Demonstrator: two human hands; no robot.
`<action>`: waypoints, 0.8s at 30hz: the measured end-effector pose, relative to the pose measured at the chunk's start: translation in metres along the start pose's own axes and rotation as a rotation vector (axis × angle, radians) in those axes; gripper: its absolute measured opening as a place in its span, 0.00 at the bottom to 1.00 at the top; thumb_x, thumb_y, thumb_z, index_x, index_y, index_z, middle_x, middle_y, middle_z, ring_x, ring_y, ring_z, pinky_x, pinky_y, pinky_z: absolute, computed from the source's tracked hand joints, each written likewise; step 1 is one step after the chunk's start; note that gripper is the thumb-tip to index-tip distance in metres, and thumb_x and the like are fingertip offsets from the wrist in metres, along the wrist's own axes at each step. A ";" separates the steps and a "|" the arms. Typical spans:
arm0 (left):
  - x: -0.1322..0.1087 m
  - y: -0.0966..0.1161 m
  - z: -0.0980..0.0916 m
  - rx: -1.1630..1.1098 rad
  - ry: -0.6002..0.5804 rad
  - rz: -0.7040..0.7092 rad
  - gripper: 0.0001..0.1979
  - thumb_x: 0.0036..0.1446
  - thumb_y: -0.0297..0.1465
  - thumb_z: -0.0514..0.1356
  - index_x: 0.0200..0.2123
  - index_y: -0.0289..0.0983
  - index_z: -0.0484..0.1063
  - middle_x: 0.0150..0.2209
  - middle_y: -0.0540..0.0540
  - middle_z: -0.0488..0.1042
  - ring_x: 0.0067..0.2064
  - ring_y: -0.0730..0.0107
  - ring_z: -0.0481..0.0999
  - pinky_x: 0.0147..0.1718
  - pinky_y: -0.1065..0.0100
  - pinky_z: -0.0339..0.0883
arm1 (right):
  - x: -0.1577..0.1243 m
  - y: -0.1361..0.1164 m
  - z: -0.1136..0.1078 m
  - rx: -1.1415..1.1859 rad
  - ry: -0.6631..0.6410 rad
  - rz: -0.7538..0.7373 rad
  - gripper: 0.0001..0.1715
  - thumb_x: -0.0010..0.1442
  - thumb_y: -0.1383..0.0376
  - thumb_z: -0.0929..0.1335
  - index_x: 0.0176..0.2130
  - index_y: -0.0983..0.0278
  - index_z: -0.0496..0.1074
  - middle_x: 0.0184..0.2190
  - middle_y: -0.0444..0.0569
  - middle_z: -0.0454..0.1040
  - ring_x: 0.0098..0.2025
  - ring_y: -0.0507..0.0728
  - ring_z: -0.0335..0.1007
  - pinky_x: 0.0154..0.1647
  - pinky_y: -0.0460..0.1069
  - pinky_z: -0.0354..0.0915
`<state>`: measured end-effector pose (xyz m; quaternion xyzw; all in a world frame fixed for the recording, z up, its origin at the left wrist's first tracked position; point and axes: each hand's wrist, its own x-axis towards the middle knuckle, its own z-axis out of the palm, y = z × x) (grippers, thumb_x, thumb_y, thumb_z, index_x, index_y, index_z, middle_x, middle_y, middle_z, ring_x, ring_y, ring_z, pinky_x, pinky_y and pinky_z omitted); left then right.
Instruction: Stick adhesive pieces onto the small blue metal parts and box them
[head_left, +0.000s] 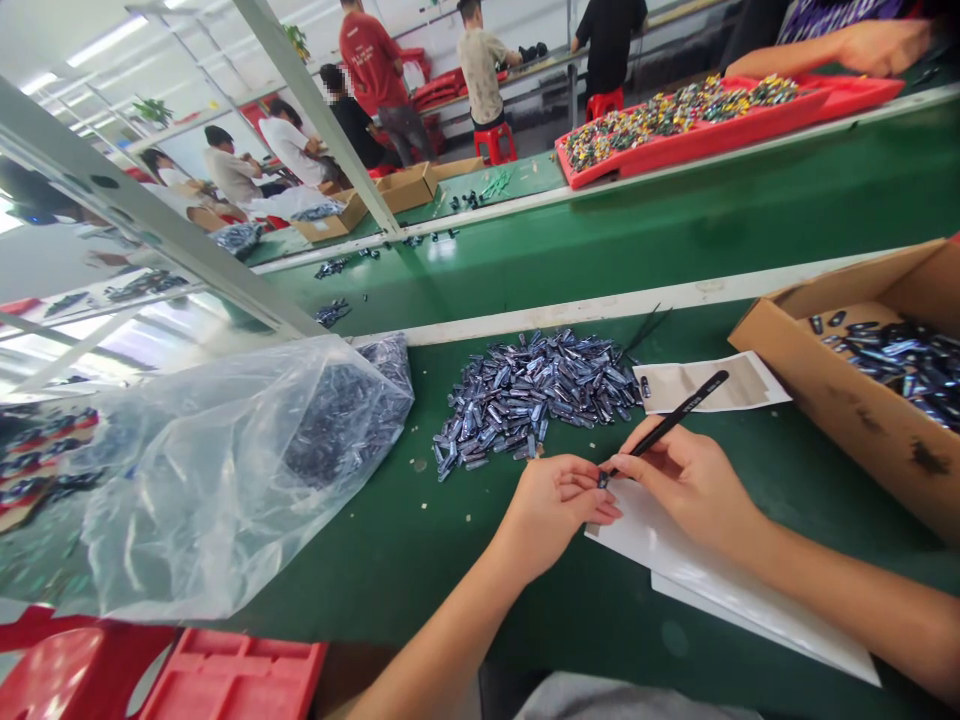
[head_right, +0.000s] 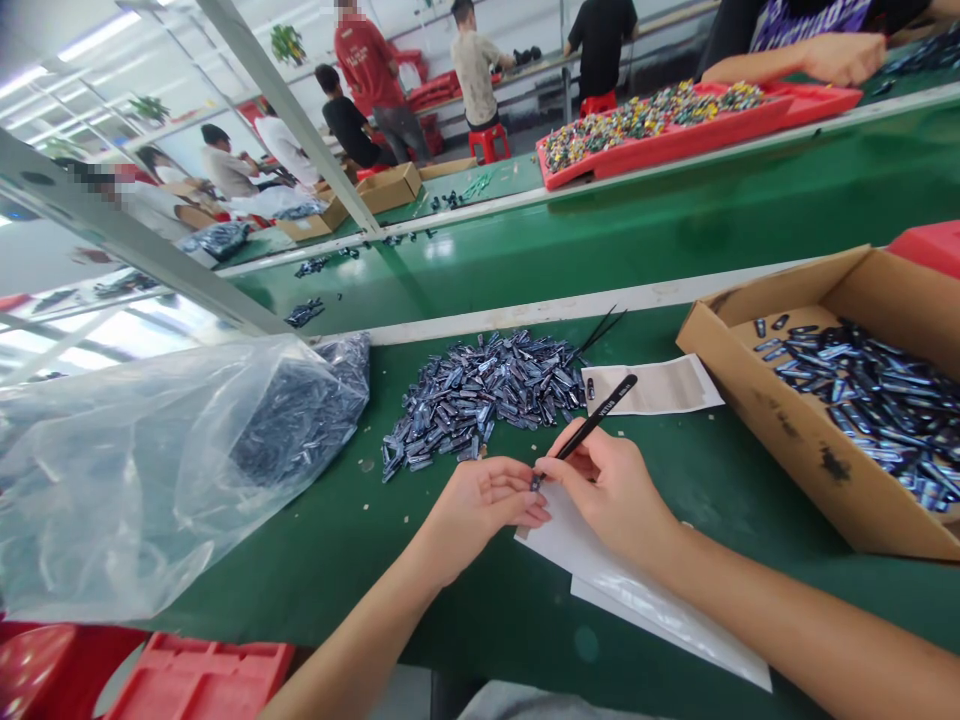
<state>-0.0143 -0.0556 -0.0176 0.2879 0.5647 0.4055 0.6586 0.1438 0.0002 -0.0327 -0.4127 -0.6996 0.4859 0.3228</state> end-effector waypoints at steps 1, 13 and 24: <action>0.000 0.000 0.000 -0.007 0.003 -0.002 0.11 0.44 0.25 0.65 0.33 0.28 0.70 0.26 0.45 0.75 0.29 0.69 0.79 0.33 0.68 0.74 | -0.001 0.000 0.000 -0.015 0.004 -0.012 0.07 0.59 0.63 0.68 0.30 0.62 0.69 0.26 0.45 0.74 0.28 0.54 0.73 0.28 0.48 0.67; -0.004 0.005 0.002 -0.042 0.004 0.004 0.14 0.43 0.27 0.67 0.34 0.27 0.71 0.28 0.42 0.76 0.30 0.67 0.79 0.33 0.68 0.74 | -0.006 0.002 0.002 -0.080 0.035 -0.154 0.05 0.60 0.66 0.67 0.31 0.62 0.69 0.26 0.44 0.75 0.25 0.52 0.74 0.23 0.45 0.68; -0.007 0.016 0.001 0.060 0.002 0.056 0.11 0.48 0.30 0.64 0.32 0.28 0.70 0.25 0.43 0.76 0.26 0.68 0.79 0.28 0.71 0.74 | -0.015 0.015 0.003 0.208 0.146 -0.421 0.12 0.60 0.72 0.67 0.42 0.58 0.68 0.39 0.49 0.75 0.43 0.57 0.75 0.41 0.53 0.73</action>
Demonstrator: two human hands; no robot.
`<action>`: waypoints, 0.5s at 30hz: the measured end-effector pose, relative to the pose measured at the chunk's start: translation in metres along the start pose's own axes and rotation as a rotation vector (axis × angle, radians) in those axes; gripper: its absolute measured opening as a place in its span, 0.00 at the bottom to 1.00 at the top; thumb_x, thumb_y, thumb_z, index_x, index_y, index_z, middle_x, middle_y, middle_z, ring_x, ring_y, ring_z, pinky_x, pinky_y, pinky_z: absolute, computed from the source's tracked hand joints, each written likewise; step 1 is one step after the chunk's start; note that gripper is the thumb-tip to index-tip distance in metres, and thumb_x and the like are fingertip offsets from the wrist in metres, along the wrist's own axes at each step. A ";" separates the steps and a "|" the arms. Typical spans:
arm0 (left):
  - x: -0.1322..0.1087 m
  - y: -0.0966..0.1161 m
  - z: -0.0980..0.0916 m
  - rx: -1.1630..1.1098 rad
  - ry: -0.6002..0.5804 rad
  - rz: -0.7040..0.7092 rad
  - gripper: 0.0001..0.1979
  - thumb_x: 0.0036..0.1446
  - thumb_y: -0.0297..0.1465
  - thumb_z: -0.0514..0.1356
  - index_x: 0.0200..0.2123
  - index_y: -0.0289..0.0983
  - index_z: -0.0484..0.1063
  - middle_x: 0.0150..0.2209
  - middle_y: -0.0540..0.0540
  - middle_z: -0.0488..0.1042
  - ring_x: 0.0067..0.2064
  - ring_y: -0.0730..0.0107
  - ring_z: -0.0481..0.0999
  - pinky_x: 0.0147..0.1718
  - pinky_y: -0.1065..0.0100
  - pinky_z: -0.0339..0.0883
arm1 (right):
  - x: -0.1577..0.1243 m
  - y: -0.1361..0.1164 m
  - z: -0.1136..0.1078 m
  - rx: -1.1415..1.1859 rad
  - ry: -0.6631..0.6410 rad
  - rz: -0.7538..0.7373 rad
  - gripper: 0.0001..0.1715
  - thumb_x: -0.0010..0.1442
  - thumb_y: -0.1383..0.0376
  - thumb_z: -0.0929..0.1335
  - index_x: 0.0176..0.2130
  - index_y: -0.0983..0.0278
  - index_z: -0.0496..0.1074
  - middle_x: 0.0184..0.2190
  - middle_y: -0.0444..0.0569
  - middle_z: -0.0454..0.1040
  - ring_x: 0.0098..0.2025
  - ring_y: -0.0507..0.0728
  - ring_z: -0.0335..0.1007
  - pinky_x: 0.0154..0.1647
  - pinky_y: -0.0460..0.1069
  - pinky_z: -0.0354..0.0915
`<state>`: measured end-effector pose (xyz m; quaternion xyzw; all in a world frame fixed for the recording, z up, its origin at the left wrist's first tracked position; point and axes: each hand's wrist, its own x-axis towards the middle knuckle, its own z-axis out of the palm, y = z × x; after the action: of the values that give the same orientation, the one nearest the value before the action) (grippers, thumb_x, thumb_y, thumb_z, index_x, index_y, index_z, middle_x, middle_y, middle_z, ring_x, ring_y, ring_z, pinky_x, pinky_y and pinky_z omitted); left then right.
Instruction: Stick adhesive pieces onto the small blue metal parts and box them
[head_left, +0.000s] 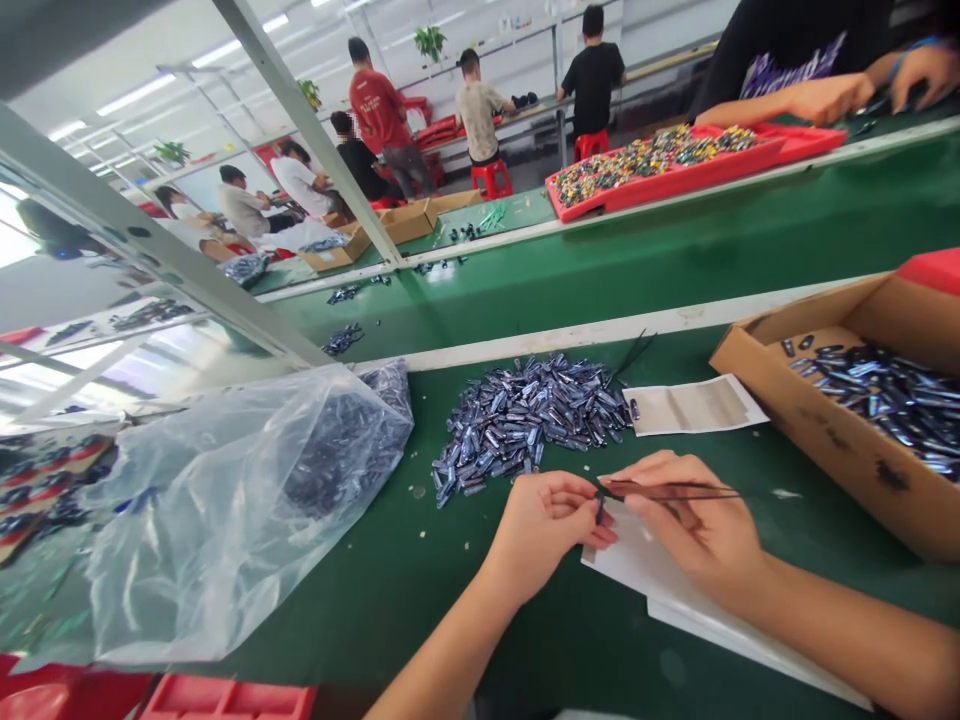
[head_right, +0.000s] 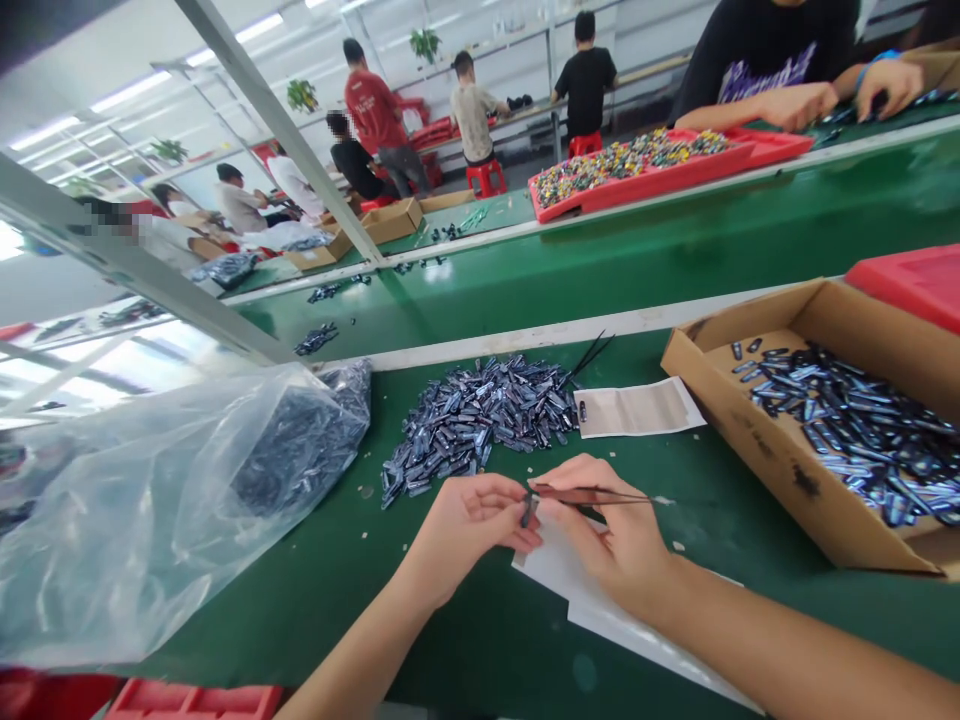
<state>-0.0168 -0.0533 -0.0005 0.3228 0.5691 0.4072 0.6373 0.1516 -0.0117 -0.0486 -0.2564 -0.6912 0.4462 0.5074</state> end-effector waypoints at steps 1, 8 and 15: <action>0.000 0.004 -0.001 0.047 0.016 0.010 0.10 0.47 0.29 0.64 0.31 0.28 0.70 0.25 0.44 0.76 0.25 0.69 0.78 0.27 0.72 0.73 | 0.002 0.000 0.001 0.036 0.057 0.072 0.09 0.60 0.70 0.67 0.41 0.59 0.69 0.38 0.49 0.75 0.42 0.57 0.76 0.41 0.53 0.73; 0.024 0.077 0.044 0.379 -0.004 0.382 0.06 0.47 0.25 0.62 0.31 0.30 0.73 0.26 0.44 0.78 0.27 0.70 0.79 0.28 0.74 0.73 | 0.020 0.003 0.013 0.210 0.194 0.350 0.14 0.59 0.54 0.68 0.36 0.63 0.68 0.29 0.49 0.75 0.29 0.56 0.73 0.31 0.51 0.70; 0.066 0.117 0.157 0.454 -0.292 0.946 0.13 0.61 0.29 0.54 0.44 0.37 0.76 0.49 0.44 0.76 0.53 0.66 0.73 0.57 0.64 0.63 | 0.027 0.023 0.013 0.189 0.124 0.308 0.22 0.51 0.47 0.70 0.35 0.62 0.72 0.23 0.49 0.73 0.35 0.61 0.72 0.35 0.52 0.69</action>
<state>0.1216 0.0671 0.0936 0.7265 0.3410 0.4673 0.3710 0.1277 0.0164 -0.0576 -0.3373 -0.5661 0.5650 0.4966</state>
